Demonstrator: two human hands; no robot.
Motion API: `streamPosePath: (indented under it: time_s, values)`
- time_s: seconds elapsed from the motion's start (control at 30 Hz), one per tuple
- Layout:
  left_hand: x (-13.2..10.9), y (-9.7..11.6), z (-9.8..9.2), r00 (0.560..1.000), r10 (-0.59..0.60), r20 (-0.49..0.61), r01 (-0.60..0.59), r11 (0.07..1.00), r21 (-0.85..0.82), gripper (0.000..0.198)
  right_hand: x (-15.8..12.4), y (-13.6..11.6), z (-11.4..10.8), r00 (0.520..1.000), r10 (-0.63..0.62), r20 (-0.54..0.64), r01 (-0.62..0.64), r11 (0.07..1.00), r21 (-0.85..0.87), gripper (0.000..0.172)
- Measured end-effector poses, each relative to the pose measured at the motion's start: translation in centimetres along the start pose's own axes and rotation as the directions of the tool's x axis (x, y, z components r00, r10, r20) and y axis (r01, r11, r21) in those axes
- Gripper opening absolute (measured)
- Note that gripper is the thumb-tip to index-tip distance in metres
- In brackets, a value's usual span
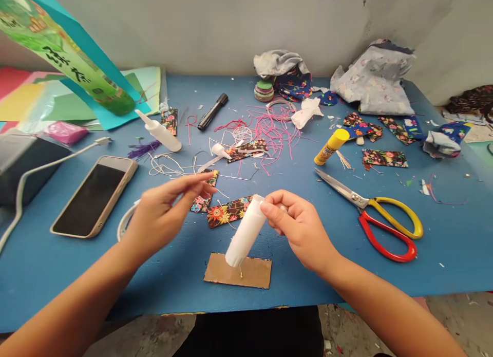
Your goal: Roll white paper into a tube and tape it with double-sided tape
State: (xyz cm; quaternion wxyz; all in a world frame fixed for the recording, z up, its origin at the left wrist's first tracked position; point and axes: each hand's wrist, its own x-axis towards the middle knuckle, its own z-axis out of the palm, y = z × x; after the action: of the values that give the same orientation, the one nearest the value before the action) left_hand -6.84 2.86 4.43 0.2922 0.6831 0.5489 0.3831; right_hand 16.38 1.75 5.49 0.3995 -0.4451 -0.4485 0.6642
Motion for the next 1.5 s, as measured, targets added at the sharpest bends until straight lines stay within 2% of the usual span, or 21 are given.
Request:
streamPosePath:
  time_s: [0.1,0.17,0.27,0.37,0.5,0.57,0.67,0.77,0.87,0.93,1.0,1.07,1.13,1.2,1.23,1.3,1.4,1.5]
  values:
    - [-1.0,1.4,0.6,0.967,-0.006,0.253,0.050,0.984,-0.170,0.024,0.1,-0.2,0.0,0.999,0.013,-0.032,-0.011,0.999,0.051,0.022]
    - [-1.5,2.1,0.9,0.936,0.018,0.351,0.063,0.974,-0.216,0.019,0.2,-0.3,0.1,0.998,0.013,-0.060,-0.009,0.998,0.070,0.024]
    - [-1.8,2.6,1.1,0.934,0.043,0.355,0.054,0.964,-0.260,0.017,0.3,-0.5,0.2,0.997,-0.005,-0.075,0.011,0.997,0.073,0.027]
    - [-1.9,2.7,1.0,0.931,-0.005,0.366,0.123,0.946,-0.301,0.018,0.2,-0.4,0.2,0.996,-0.023,-0.090,0.028,0.998,0.052,0.030]
    - [-1.9,2.9,0.8,0.848,-0.064,0.526,0.295,0.882,-0.368,0.027,0.1,-0.4,0.3,0.994,-0.046,-0.097,0.048,0.999,0.017,0.032]
    - [-2.1,3.1,0.8,0.818,-0.077,0.570,0.360,0.841,-0.403,0.031,0.2,-0.3,0.3,0.995,-0.062,-0.079,0.063,0.998,0.015,0.031]
    - [-2.3,3.2,1.0,0.821,-0.109,0.560,0.406,0.800,-0.441,0.038,0.3,-0.2,0.1,0.994,-0.087,-0.069,0.087,0.996,-0.002,0.029]
    - [-2.5,3.3,1.2,0.844,-0.156,0.514,0.419,0.789,-0.448,0.045,0.5,0.2,-0.2,0.987,-0.129,-0.099,0.122,0.990,-0.074,0.022]
    - [-2.5,3.1,1.5,0.904,-0.171,0.391,0.335,0.852,-0.402,0.038,0.6,0.5,-0.6,0.949,-0.270,-0.166,0.234,0.950,-0.204,0.013]
    - [-2.5,2.9,1.7,0.938,-0.123,0.323,0.238,0.907,-0.346,0.033,0.5,0.5,-0.8,0.890,-0.425,-0.166,0.338,0.858,-0.386,0.009]
    - [-2.4,2.5,1.8,0.954,-0.053,0.296,0.144,0.944,-0.296,0.032,0.3,0.4,-0.9,0.826,-0.561,-0.055,0.409,0.664,-0.626,0.014]
    - [-2.2,2.0,1.9,0.960,0.003,0.280,0.062,0.973,-0.224,0.033,0.2,0.2,-0.9,0.772,-0.625,0.113,0.453,0.417,-0.788,0.019]
    - [-2.0,1.4,2.0,0.964,0.029,0.266,0.007,0.991,-0.133,0.032,0.1,0.1,-0.8,0.716,-0.653,0.247,0.498,0.229,-0.837,0.025]
    - [-1.8,0.8,2.3,0.963,0.032,0.267,-0.018,0.998,-0.056,0.029,0.0,0.3,-0.7,0.667,-0.671,0.324,0.535,0.129,-0.835,0.032]
    - [-1.7,0.5,2.5,0.963,0.038,0.267,-0.030,0.999,-0.037,0.028,0.0,0.5,-0.6,0.654,-0.671,0.350,0.551,0.106,-0.828,0.034]
    - [-1.6,0.0,2.8,0.963,0.074,0.259,-0.070,0.997,-0.025,0.027,0.1,1.0,-0.4,0.659,-0.646,0.386,0.578,0.106,-0.809,0.033]
    - [-1.6,-0.4,3.2,0.954,0.204,0.219,-0.208,0.978,-0.005,0.027,0.6,1.7,0.0,0.709,-0.582,0.400,0.588,0.173,-0.790,0.027]
    - [-1.7,-0.4,3.5,0.936,0.302,0.179,-0.316,0.948,0.049,0.016,1.2,2.3,0.4,0.746,-0.543,0.385,0.575,0.235,-0.783,0.025]
